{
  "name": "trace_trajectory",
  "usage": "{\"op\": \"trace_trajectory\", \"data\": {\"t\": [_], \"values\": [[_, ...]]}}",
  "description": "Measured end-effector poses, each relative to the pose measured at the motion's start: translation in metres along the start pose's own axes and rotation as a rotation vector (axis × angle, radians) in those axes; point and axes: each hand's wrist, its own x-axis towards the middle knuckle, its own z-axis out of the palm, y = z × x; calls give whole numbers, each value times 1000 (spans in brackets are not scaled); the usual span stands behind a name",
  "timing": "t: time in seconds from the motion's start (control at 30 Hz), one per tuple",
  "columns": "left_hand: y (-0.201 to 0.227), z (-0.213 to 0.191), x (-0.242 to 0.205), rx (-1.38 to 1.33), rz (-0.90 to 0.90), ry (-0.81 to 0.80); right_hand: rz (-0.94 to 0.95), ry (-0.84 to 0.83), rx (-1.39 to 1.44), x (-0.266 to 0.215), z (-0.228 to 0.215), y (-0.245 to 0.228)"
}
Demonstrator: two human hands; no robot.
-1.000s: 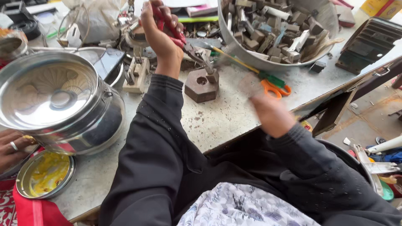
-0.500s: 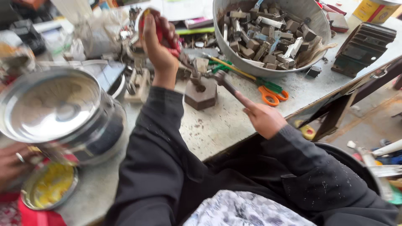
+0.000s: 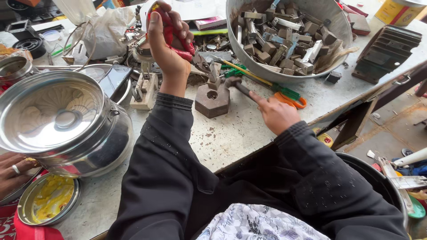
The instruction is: The person uses pliers to hold a small metal piece on an anvil and repeatedly strikes it with a hammer to shape it. They adjust the metal piece's position multiple times and continue hammering throughout the clip.
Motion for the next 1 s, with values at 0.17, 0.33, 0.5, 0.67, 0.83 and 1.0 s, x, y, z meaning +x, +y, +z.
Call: {"op": "trace_trajectory", "data": {"t": [0.17,0.33,0.5,0.67,0.83,1.0], "values": [[13,9,3,-24,-27,-54,-181,182,-67,24,12,3],[28,18,7,-55,-91,-74,-476,196,479,65,-3,-14],[52,24,11,-33,-57,-96,-579,239,698,114,9,-62],[62,25,15,39,-33,-42,-470,319,895,128,25,-96],[50,16,18,81,-78,40,-468,349,859,127,47,-87],[52,2,24,47,-156,-43,-508,-96,1341,139,57,-60]]}}
